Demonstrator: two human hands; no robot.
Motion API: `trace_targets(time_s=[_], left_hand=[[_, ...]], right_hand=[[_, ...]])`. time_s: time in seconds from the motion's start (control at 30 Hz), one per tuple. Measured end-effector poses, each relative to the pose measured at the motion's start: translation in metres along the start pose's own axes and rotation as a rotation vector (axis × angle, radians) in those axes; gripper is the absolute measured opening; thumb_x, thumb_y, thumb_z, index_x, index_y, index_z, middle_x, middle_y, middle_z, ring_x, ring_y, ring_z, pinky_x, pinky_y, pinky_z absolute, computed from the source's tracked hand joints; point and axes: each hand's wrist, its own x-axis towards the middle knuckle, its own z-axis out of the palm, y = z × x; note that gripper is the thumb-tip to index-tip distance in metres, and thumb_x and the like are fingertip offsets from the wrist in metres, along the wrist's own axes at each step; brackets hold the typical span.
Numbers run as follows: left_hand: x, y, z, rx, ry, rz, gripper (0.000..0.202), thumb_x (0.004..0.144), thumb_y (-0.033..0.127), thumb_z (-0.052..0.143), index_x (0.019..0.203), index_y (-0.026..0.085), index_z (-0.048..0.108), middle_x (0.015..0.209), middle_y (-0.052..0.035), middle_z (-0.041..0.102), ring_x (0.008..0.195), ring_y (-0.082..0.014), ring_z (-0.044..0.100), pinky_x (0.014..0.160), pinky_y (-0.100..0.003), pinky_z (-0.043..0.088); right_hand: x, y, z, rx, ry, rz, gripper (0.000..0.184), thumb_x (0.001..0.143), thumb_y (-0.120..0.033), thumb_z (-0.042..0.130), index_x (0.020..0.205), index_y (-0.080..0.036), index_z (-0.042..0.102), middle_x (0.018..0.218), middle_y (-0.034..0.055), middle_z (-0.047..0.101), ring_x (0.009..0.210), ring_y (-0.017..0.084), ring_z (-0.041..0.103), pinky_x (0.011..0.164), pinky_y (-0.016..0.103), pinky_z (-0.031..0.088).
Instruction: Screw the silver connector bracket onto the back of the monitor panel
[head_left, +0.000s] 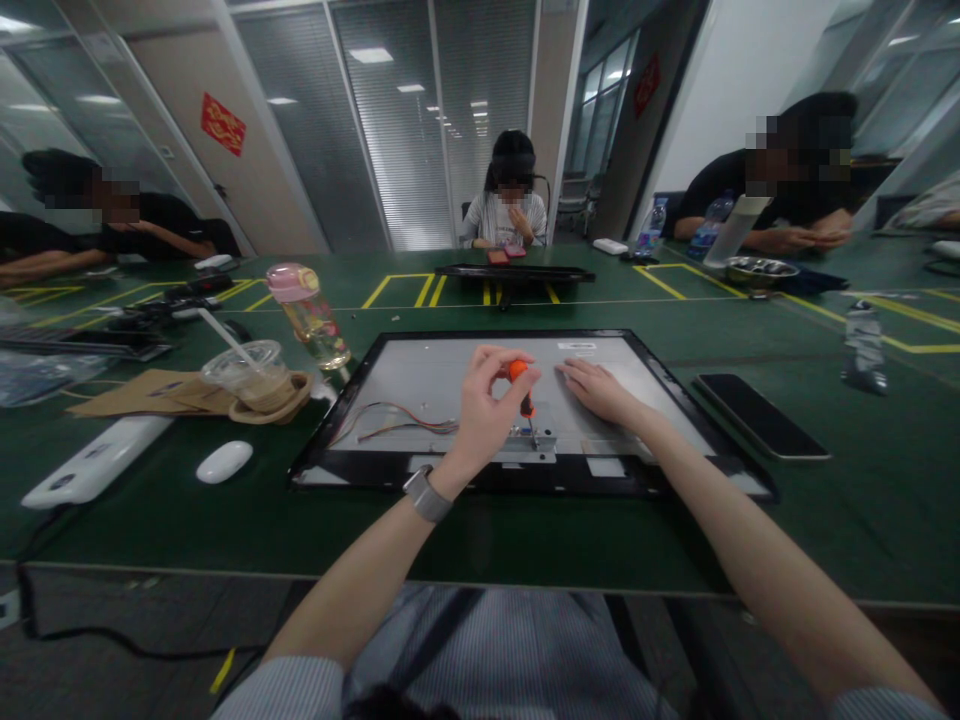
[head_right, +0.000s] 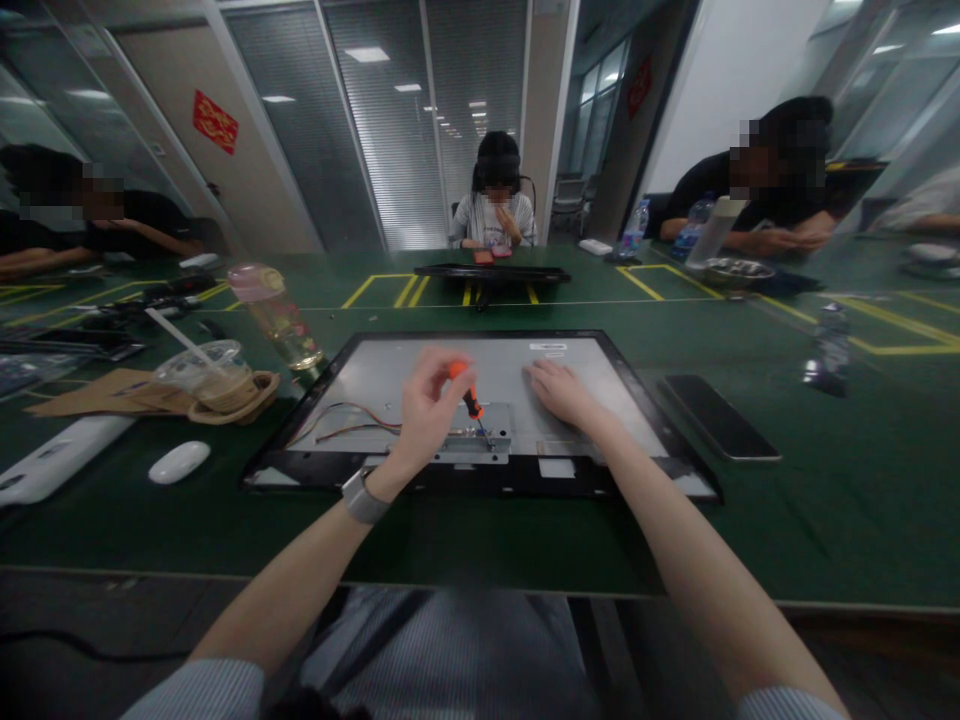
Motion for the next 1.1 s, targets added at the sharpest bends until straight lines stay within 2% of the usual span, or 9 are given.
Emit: trace_targets(time_s=[0.13, 0.2, 0.33, 0.5, 0.77, 0.87, 0.93, 1.0, 1.1], left_hand=[[-0.0003, 0.0062, -0.0015, 0.013, -0.063, 0.07, 0.031, 0.104, 0.041, 0.051, 0.101, 0.022, 0.075, 0.109, -0.0096, 0.069, 0.105, -0.0211, 0.064, 0.095, -0.038, 0.053], [-0.0008, 0.008, -0.0014, -0.038, -0.103, 0.039, 0.034, 0.106, 0.041, 0.046, 0.107, 0.021, 0.074, 0.109, -0.0101, 0.072, 0.102, -0.0213, 0.067, 0.094, -0.039, 0.054], [-0.0017, 0.0061, -0.0007, -0.089, -0.099, -0.028, 0.027, 0.103, 0.038, 0.054, 0.112, 0.021, 0.072, 0.097, -0.0069, 0.071, 0.086, -0.0173, 0.068, 0.083, -0.033, 0.055], [-0.0004, 0.003, -0.0014, 0.001, -0.033, 0.029, 0.012, 0.092, 0.032, 0.071, 0.098, 0.023, 0.076, 0.091, -0.0033, 0.062, 0.083, -0.015, 0.059, 0.078, -0.03, 0.051], [-0.0001, 0.0088, -0.002, -0.015, -0.075, 0.007, 0.021, 0.102, 0.033, 0.055, 0.104, 0.023, 0.073, 0.092, -0.005, 0.062, 0.085, -0.0162, 0.062, 0.077, -0.03, 0.053], [-0.0002, 0.0061, -0.0017, -0.064, -0.073, -0.028, 0.023, 0.103, 0.034, 0.051, 0.112, 0.022, 0.069, 0.092, -0.0049, 0.067, 0.085, -0.0169, 0.064, 0.081, -0.033, 0.054], [0.0, 0.0042, -0.0014, -0.082, -0.08, -0.042, 0.024, 0.104, 0.034, 0.049, 0.11, 0.022, 0.069, 0.093, -0.0053, 0.069, 0.09, -0.0178, 0.065, 0.085, -0.034, 0.054], [0.0002, 0.0031, -0.0009, -0.088, -0.091, -0.048, 0.022, 0.103, 0.033, 0.052, 0.106, 0.022, 0.07, 0.096, -0.0057, 0.068, 0.089, -0.0173, 0.065, 0.084, -0.034, 0.054], [0.0005, 0.0025, 0.0003, -0.076, -0.068, -0.022, 0.013, 0.094, 0.032, 0.067, 0.101, 0.022, 0.072, 0.099, -0.0051, 0.064, 0.086, -0.0157, 0.062, 0.08, -0.031, 0.054]], right_hand=[[-0.0016, -0.0029, -0.0019, -0.004, 0.003, 0.015, 0.05, 0.103, -0.026, 0.034, 0.147, -0.016, 0.056, 0.154, 0.0176, 0.053, 0.144, 0.032, 0.047, 0.116, 0.052, 0.039], [-0.0021, -0.0045, -0.0029, -0.005, 0.0, 0.022, 0.049, 0.103, -0.026, 0.035, 0.147, -0.016, 0.056, 0.154, 0.0177, 0.053, 0.144, 0.032, 0.046, 0.117, 0.051, 0.039], [-0.002, -0.005, -0.0034, -0.008, -0.002, 0.031, 0.05, 0.103, -0.026, 0.035, 0.147, -0.016, 0.056, 0.155, 0.0167, 0.053, 0.144, 0.031, 0.046, 0.117, 0.052, 0.039], [-0.0007, -0.0017, -0.0029, -0.011, -0.018, 0.017, 0.051, 0.102, -0.026, 0.035, 0.147, -0.017, 0.056, 0.155, 0.0163, 0.053, 0.143, 0.032, 0.048, 0.116, 0.054, 0.04], [-0.0011, -0.0003, -0.0026, -0.025, -0.011, 0.008, 0.051, 0.102, -0.028, 0.033, 0.148, -0.019, 0.056, 0.154, 0.0155, 0.053, 0.143, 0.033, 0.048, 0.115, 0.055, 0.041], [-0.0018, 0.0002, -0.0022, -0.014, 0.004, -0.003, 0.051, 0.102, -0.027, 0.034, 0.148, -0.021, 0.056, 0.154, 0.0144, 0.055, 0.142, 0.032, 0.049, 0.115, 0.055, 0.041], [-0.0018, 0.0006, -0.0021, -0.008, 0.012, -0.006, 0.051, 0.102, -0.027, 0.035, 0.147, -0.021, 0.056, 0.153, 0.0142, 0.055, 0.142, 0.031, 0.049, 0.115, 0.054, 0.041], [-0.0014, 0.0006, -0.0021, -0.004, 0.008, 0.001, 0.05, 0.102, -0.027, 0.035, 0.147, -0.021, 0.056, 0.153, 0.0141, 0.055, 0.143, 0.031, 0.049, 0.115, 0.053, 0.041], [-0.0005, 0.0003, -0.0023, -0.007, -0.014, 0.017, 0.051, 0.102, -0.026, 0.035, 0.147, -0.019, 0.056, 0.154, 0.0153, 0.053, 0.143, 0.032, 0.048, 0.116, 0.054, 0.04]])
